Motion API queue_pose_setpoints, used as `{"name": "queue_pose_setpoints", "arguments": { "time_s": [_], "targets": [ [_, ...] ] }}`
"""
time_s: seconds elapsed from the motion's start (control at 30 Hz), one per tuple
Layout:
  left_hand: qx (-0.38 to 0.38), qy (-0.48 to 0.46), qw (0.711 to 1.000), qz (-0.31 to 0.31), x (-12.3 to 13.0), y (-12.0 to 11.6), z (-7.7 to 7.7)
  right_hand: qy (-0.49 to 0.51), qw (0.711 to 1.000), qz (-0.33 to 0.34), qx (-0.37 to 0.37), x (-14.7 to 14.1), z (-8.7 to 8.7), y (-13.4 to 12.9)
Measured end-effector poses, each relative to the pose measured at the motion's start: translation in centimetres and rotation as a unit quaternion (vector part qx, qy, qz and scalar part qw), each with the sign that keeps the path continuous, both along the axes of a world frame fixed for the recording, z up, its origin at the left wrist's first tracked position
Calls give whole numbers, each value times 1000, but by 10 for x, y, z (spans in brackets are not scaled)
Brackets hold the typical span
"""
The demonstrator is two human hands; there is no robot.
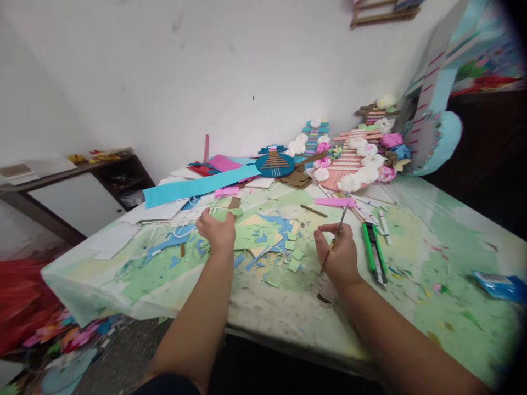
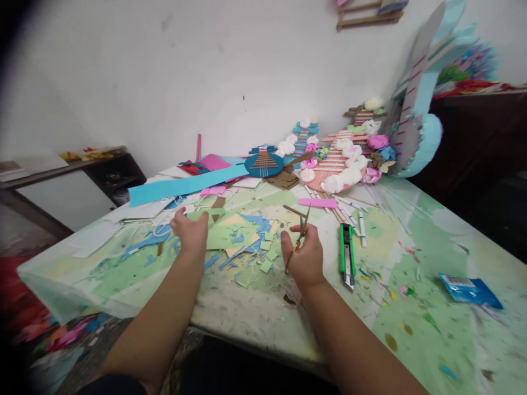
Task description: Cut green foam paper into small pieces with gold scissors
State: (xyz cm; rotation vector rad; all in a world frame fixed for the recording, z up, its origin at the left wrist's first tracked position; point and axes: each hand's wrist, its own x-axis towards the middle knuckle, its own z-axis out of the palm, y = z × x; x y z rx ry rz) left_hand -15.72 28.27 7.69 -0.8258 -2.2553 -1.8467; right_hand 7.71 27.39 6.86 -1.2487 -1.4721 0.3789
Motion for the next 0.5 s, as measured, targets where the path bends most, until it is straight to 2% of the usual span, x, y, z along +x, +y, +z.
{"name": "queue_pose_setpoints", "arguments": {
  "time_s": [0.07, 0.1, 0.17, 0.23, 0.3, 0.37, 0.43, 0.5],
  "targets": [
    [-47, 183, 980, 55, 8, -3, 1, 8, 1000, 3, -4, 0, 1, 0],
    [-56, 247, 966, 48, 15, -5, 0, 13, 1000, -2, -9, 0, 1, 1],
    [-88, 363, 926, -45, 35, -8, -5, 17, 999, -12, -33, 1, 0, 3],
    [-141, 460, 851, -208, 56, -12, -12, 4, 997, -12, -73, 1, -3, 7],
    [-187, 490, 800, -290, 74, -14, -19, -25, 993, -9, -118, 1, -6, 12],
    [-220, 494, 773, -331, 82, -15, -23, -57, 987, -12, -150, 2, -9, 16],
    [-236, 482, 764, -358, 82, -13, -26, -79, 983, -11, -167, 2, -12, 18],
    [-231, 464, 767, -378, 78, -11, -26, -85, 982, -2, -170, 2, -13, 20]
  ]
}}
